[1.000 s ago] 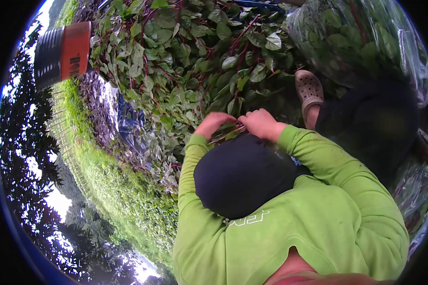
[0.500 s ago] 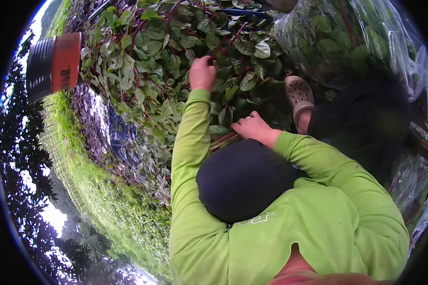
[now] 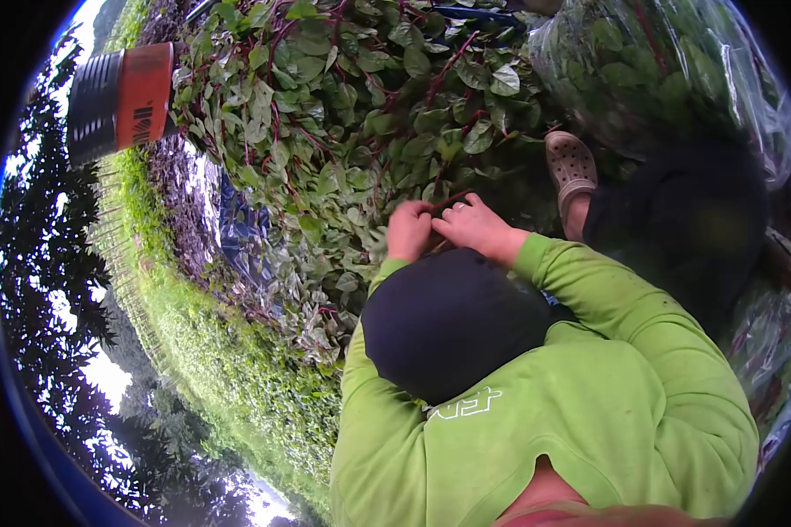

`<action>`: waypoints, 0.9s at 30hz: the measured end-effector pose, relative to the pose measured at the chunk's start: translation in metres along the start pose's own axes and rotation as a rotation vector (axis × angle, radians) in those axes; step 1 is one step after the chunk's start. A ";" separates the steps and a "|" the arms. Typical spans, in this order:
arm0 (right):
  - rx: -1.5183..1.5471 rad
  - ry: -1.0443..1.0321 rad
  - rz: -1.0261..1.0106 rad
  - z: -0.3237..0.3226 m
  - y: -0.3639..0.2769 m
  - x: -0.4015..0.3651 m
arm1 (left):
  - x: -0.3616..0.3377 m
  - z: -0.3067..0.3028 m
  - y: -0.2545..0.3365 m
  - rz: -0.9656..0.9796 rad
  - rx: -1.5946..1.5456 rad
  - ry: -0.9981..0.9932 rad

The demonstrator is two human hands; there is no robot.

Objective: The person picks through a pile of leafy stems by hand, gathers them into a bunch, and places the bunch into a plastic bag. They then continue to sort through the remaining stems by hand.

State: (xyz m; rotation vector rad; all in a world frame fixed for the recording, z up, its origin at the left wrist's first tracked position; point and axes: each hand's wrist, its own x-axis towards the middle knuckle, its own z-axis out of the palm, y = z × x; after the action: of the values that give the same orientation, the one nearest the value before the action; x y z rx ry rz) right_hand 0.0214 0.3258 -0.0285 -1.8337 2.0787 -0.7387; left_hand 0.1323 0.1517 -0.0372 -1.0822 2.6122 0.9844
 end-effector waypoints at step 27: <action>-0.433 0.326 0.080 -0.360 -0.001 0.095 | -0.078 -0.158 0.008 0.009 -0.484 0.891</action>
State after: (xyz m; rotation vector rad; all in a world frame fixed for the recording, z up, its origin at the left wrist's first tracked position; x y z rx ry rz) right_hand -0.1799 0.3029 0.2842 -1.9256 2.6808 -0.6391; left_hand 0.2009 0.1026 0.1181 -2.0085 3.0787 1.4355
